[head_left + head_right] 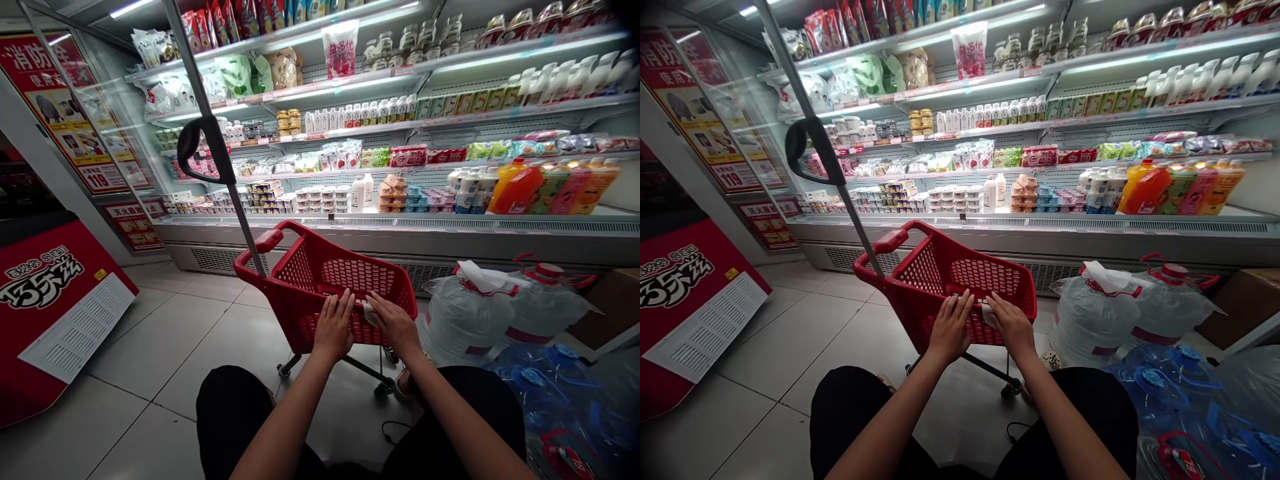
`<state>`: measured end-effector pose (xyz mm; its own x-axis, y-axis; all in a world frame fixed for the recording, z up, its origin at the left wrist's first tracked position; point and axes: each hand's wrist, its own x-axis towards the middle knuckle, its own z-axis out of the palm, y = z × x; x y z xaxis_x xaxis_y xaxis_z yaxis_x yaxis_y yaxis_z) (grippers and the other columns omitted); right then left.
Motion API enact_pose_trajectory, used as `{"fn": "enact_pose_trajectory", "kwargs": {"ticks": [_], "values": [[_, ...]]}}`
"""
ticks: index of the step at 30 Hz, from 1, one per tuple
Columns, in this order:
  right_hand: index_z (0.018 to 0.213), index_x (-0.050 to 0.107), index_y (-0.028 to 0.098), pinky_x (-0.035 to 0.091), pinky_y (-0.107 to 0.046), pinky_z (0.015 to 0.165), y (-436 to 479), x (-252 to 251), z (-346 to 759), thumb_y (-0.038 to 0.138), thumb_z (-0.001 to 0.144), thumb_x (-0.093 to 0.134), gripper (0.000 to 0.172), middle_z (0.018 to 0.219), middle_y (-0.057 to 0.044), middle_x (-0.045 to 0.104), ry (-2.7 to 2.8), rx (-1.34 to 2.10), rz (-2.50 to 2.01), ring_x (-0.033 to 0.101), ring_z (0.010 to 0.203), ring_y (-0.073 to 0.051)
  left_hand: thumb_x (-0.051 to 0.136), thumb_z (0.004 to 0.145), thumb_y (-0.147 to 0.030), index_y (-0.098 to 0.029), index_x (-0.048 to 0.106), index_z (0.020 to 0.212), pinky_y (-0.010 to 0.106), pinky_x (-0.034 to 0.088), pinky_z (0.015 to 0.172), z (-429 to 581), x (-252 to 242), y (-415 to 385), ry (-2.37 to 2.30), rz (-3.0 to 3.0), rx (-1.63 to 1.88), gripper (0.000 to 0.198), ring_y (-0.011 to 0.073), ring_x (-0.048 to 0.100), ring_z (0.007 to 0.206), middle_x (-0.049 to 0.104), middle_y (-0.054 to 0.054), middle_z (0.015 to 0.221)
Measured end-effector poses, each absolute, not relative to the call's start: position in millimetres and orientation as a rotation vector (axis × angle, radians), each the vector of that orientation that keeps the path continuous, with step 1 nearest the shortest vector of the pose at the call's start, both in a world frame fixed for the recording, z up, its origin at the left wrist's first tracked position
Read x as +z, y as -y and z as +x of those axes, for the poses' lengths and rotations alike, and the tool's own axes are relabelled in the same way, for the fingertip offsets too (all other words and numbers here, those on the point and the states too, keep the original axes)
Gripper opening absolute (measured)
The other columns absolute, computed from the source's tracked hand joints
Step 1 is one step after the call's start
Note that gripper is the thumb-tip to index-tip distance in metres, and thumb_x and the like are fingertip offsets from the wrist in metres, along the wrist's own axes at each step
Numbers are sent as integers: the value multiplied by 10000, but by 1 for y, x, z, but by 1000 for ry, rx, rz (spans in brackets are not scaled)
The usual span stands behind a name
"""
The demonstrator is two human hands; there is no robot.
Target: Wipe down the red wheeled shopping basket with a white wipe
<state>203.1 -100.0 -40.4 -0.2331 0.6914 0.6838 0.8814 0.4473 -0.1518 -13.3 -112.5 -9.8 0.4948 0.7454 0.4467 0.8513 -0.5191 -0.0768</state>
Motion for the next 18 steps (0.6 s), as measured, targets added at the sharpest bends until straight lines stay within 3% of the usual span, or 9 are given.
{"fn": "enact_pose_trajectory", "kwargs": {"ticks": [4, 6, 11, 14, 18], "values": [[1433, 610, 267, 601, -404, 944, 99, -45, 213, 339, 1093, 399, 406, 1356, -33, 710, 2007, -315, -1333, 710, 1159, -239, 561, 801, -189, -157, 199, 1657, 490, 174, 1295, -14, -8, 113, 1336, -2459, -512, 930, 323, 276, 1537, 158, 38, 1746], [1444, 597, 275, 591, -407, 978, 104, -50, 225, 338, 1098, 393, 407, 1347, -25, 715, 2001, -296, -1317, 702, 1181, -234, 558, 803, -188, -153, 195, 1658, 484, 178, 1293, -15, -7, 114, 1332, -2454, -504, 930, 322, 285, 1534, 161, 44, 1745], [1557, 458, 301, 445, -488, 1183, 125, -70, 255, 269, 1102, 372, 464, 1478, -16, 620, 1862, -368, -1291, 598, 1349, -234, 566, 803, -190, -148, 168, 1664, 494, 187, 1291, -12, -7, 117, 1339, -2442, -511, 949, 326, 283, 1536, 158, 66, 1744], [1616, 351, 304, 429, -481, 1200, 134, -76, 250, 181, 1086, 356, 544, 1559, -22, 536, 1836, -435, -1284, 535, 1414, -231, 572, 801, -204, -138, 180, 1661, 512, 193, 1287, -9, -7, 118, 1365, -2437, -536, 948, 347, 279, 1537, 158, 75, 1743], [1643, 284, 291, 449, -468, 1185, 130, -66, 211, 107, 1056, 353, 619, 1550, -38, 543, 1888, -516, -1221, 548, 1402, -235, 581, 784, -214, -128, 202, 1654, 527, 193, 1285, -6, -8, 119, 1381, -2426, -544, 953, 354, 264, 1548, 156, 88, 1742]]}}
